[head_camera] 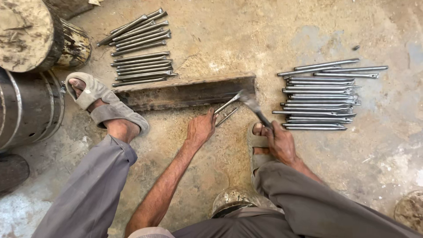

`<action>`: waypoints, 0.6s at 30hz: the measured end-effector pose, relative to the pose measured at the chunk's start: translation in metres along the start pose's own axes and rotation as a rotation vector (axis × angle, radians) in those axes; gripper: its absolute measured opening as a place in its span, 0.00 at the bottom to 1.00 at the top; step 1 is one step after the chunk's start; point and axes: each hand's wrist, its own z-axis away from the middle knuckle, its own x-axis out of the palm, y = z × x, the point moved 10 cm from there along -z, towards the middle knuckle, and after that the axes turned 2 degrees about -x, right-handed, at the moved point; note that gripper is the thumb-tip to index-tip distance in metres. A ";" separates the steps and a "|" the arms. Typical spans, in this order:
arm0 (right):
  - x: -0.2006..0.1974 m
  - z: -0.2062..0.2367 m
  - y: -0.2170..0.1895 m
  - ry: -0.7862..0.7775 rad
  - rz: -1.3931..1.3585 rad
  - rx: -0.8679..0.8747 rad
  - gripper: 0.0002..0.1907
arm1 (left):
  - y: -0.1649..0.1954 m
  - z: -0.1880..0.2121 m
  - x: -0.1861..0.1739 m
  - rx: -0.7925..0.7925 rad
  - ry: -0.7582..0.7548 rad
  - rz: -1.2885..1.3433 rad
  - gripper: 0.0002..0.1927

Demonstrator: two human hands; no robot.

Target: The person repeatedly picks metal rods from a pile, places them on a wooden block, and strikes them with a hammer to shape the ends. The shaped rods are set aside in a separate pile. The process is repeated for multiple rods throughout the clip.

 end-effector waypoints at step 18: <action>-0.030 0.027 0.073 0.029 0.236 0.380 0.19 | 0.057 -0.004 0.006 0.145 -0.265 0.714 0.39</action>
